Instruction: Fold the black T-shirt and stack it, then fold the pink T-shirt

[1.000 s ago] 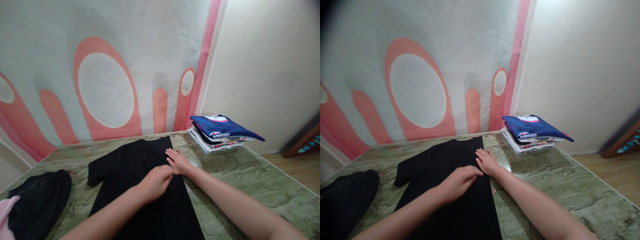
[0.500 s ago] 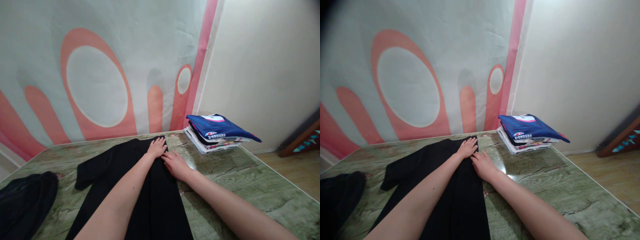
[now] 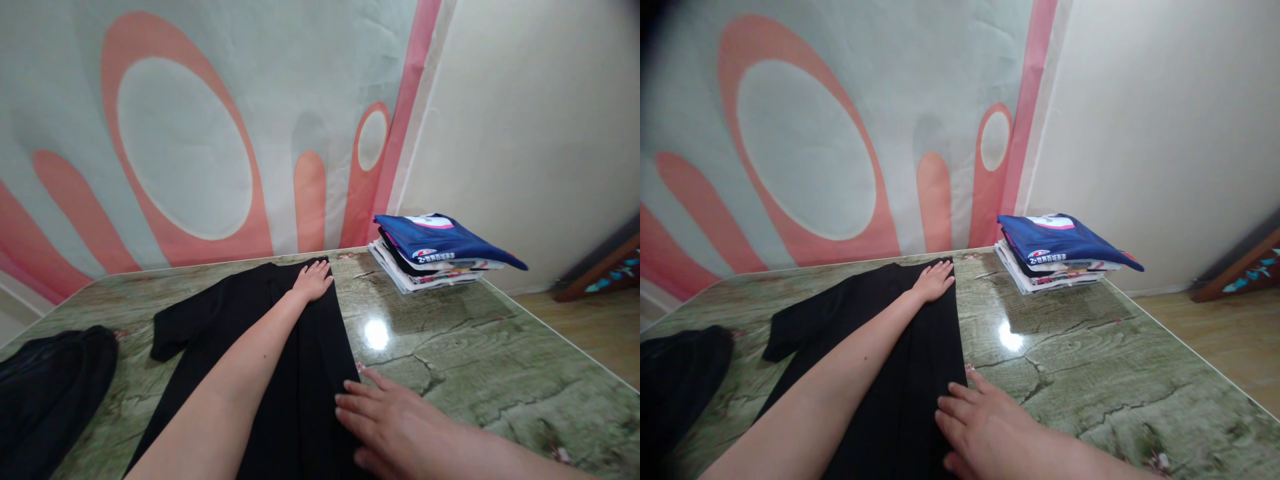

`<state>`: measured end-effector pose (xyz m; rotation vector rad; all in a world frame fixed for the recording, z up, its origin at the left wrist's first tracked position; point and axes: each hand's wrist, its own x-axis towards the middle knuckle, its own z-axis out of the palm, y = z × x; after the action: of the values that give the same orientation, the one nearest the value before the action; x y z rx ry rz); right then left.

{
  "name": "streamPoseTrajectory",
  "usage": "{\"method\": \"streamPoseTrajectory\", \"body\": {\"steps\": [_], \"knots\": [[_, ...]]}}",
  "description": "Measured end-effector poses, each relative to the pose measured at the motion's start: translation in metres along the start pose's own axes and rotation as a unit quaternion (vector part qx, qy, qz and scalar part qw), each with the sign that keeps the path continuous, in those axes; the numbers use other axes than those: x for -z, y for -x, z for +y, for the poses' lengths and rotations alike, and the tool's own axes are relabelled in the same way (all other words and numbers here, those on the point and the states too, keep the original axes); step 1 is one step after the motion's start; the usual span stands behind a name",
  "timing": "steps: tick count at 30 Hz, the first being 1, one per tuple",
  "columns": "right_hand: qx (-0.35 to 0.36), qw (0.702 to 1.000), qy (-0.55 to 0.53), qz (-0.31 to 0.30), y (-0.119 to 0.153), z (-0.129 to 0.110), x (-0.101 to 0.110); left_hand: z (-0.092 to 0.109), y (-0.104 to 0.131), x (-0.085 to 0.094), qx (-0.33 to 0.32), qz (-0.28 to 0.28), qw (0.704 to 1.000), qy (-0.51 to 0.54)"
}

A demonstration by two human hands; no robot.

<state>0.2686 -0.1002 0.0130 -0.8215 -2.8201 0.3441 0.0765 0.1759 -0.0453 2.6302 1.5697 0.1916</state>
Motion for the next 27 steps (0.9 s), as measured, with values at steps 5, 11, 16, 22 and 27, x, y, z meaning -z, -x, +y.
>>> {"method": "streamPoseTrajectory", "body": {"steps": [5,11,16,22,27], "knots": [[-0.025,0.999,-0.032,0.007,-0.047,0.005,0.000,-0.001,0.000,0.005,-0.005,-0.015,1.000,-0.004],[0.136,0.990,-0.039,-0.012,-0.044,-0.013,-0.035,-0.003,0.003,0.000,0.004,-0.005,1.000,-0.008],[0.032,0.997,-0.074,0.007,-0.054,0.008,-0.013,-0.002,0.004,-0.001,-0.001,0.001,1.000,-0.003],[0.027,0.997,-0.067,-0.009,-0.045,0.008,-0.031,-0.005,0.004,-0.001,-0.005,0.008,1.000,-0.003],[0.180,0.968,-0.136,-0.112,-0.031,-0.008,-0.038,-0.005,0.004,-0.003,-0.006,0.002,1.000,0.001]]}}
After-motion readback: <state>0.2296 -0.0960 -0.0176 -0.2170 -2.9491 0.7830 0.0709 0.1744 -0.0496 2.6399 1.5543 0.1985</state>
